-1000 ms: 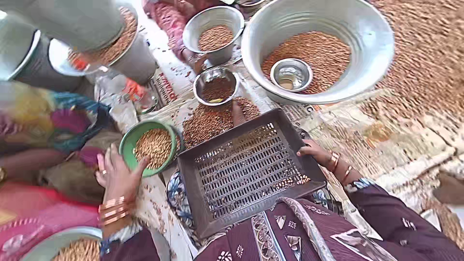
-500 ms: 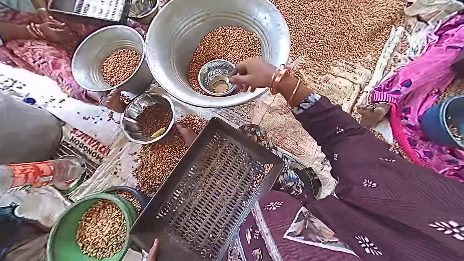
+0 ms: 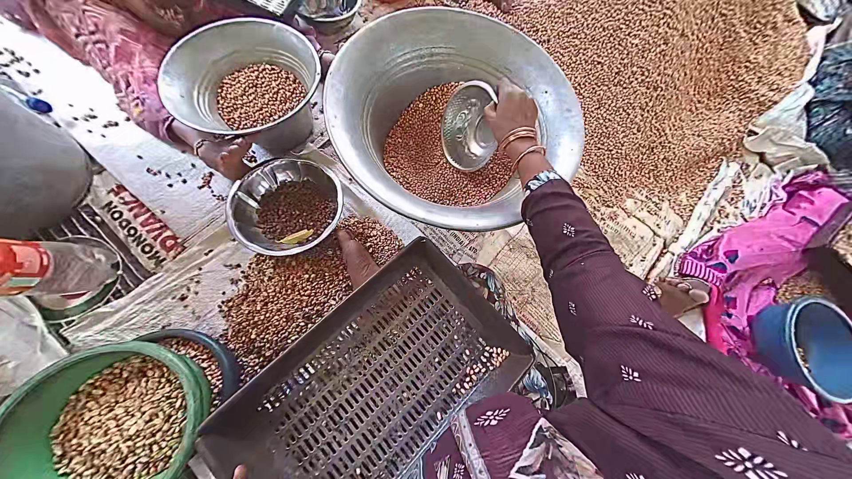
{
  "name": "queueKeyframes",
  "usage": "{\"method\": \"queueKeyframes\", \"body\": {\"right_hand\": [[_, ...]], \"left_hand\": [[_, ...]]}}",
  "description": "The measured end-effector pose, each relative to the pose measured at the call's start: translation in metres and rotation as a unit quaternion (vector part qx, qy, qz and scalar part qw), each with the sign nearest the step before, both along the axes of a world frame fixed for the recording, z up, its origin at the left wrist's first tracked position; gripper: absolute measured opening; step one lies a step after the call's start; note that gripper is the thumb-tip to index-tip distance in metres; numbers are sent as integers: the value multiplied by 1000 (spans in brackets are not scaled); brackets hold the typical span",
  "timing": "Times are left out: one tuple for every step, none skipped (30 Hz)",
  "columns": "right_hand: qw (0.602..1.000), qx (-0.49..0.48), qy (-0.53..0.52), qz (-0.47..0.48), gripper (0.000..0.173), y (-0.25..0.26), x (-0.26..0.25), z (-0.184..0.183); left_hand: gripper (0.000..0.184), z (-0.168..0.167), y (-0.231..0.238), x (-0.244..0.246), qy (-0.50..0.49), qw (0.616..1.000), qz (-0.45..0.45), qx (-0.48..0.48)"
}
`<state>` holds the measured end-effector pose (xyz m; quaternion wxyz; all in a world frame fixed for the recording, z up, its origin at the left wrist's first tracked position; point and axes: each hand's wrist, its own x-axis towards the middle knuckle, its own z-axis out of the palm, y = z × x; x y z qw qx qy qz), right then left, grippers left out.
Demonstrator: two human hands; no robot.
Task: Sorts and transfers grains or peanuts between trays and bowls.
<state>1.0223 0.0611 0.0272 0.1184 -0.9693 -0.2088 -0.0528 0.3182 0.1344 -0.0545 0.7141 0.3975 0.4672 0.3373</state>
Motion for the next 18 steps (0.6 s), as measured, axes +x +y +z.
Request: {"method": "queueKeyframes", "body": {"right_hand": [[1000,0,-22,11,45,-3,6,2],[999,1,-30,21,48,-4,11,1],[999,0,-32,28,49,-4,16,-3],[999,-3,-24,29,53,-3,19,-10],[1000,-5,-9,19,59,-1,20,-20],[1000,-7,19,5,68,3,18,-31],[998,-14,58,-7,70,7,16,-42],[996,-24,91,-4,63,11,17,-50],[995,-32,97,13,53,14,16,-51],[996,-41,74,28,48,15,13,-46],[999,-33,27,33,51,14,13,-39],[999,-11,-27,25,60,12,14,-32],[998,8,-65,2,71,9,16,-26],[996,12,-90,-26,77,7,19,-24],[993,-7,-103,-51,83,5,24,-25],[992,-39,-102,-66,85,5,28,-32],[992,-69,-83,-72,89,6,28,-39],[992,-88,-52,-69,93,10,26,-44]], "left_hand": [[24,-2,1,-3,-2,1000,-1,-2],[21,-7,3,-7,-10,1000,-5,0],[18,-8,5,-8,-19,1000,-6,0],[16,-10,6,-9,-23,1000,-8,0],[14,-9,7,-8,-25,1000,-10,-1],[16,-6,6,-5,-23,1000,-11,-1],[19,-3,6,-3,-22,1000,-11,-2],[20,-2,5,-2,-21,1000,-10,-2],[21,0,5,-1,-18,1000,-7,-3],[20,1,4,-1,-19,1000,-2,-6],[18,1,4,-1,-24,1000,4,-11],[11,-3,5,-3,-31,999,8,-17],[10,-7,6,-6,-31,999,9,-20],[12,-9,7,-8,-33,999,10,-23],[11,-9,7,-9,-35,999,10,-25],[8,-7,7,-8,-34,999,8,-24],[9,-6,8,-8,-34,999,7,-23],[9,-5,8,-8,-36,999,8,-24]]}}
